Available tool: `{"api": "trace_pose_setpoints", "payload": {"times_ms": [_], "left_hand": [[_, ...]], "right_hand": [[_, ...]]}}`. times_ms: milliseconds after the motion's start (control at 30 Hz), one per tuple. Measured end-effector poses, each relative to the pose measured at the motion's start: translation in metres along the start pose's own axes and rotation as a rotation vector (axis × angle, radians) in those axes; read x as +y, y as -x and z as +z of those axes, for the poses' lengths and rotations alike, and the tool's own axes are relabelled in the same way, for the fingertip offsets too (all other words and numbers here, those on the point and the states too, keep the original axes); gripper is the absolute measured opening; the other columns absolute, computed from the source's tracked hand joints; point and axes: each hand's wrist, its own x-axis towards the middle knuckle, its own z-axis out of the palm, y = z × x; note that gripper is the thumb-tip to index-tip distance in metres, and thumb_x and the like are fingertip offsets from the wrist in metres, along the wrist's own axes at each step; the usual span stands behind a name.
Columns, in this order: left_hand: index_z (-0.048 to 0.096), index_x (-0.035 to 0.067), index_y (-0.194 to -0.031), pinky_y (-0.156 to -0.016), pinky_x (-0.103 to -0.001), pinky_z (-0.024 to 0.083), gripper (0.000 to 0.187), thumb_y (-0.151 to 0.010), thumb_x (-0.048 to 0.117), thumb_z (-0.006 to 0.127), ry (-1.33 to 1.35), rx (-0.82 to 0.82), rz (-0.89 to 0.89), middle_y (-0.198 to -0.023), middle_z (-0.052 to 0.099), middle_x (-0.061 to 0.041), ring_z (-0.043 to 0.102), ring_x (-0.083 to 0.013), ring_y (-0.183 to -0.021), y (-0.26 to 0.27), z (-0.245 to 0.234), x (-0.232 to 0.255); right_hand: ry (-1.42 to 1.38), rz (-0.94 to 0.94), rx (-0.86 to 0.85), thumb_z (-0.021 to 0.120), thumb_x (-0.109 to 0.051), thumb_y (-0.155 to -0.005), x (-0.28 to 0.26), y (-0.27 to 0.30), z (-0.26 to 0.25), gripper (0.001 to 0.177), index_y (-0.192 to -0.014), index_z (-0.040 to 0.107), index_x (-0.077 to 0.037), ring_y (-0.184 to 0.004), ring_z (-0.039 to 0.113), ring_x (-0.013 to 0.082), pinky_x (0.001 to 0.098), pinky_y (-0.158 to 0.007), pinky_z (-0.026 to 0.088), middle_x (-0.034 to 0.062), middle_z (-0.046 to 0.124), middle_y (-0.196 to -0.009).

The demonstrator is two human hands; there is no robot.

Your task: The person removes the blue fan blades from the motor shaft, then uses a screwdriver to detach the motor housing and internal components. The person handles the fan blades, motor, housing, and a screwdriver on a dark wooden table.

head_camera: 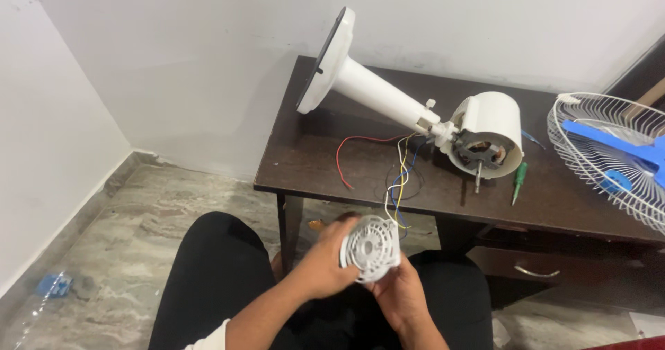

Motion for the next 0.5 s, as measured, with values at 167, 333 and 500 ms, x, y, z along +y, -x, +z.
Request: {"api": "trace_pose_setpoints", "payload": {"times_ms": [167, 333, 500], "left_hand": [[0.028, 0.004, -0.159, -0.121, -0.045, 0.025, 0.107, -0.070, 0.024, 0.085, 0.057, -0.078, 0.047, -0.162, 0.031, -0.025, 0.026, -0.0405, -0.152, 0.009, -0.003, 0.040], [0.040, 0.007, -0.152, -0.118, -0.038, 0.037, 0.109, -0.061, 0.039, 0.090, 0.115, 0.002, -0.147, -0.149, 0.053, -0.016, 0.050, -0.0294, -0.142, 0.013, -0.020, 0.058], [0.048, 0.000, -0.143, -0.112, -0.039, 0.045, 0.105, -0.063, 0.056, 0.086, 0.096, 0.075, -0.357, -0.137, 0.060, -0.023, 0.060, -0.0321, -0.131, 0.004, -0.024, 0.054]], "right_hand": [[-0.035, 0.053, 0.052, 0.051, -0.034, -0.097, -0.002, 0.003, -0.007, 0.039, -0.122, 0.066, -0.009, -0.100, 0.072, 0.0214, 0.0409, -0.083, 0.060, 0.0071, 0.074, -0.113], [0.083, 0.108, 0.058, 0.050, -0.038, -0.098, 0.005, -0.003, -0.008, 0.042, -0.120, 0.067, -0.006, -0.096, 0.073, 0.0201, 0.0393, -0.078, 0.062, 0.0095, 0.076, -0.108], [0.080, 0.022, -0.130, 0.052, -0.039, -0.104, 0.002, -0.002, -0.007, 0.042, -0.122, 0.068, -0.004, -0.079, 0.068, 0.0148, 0.0297, -0.061, 0.052, 0.0068, 0.075, -0.099]]}}
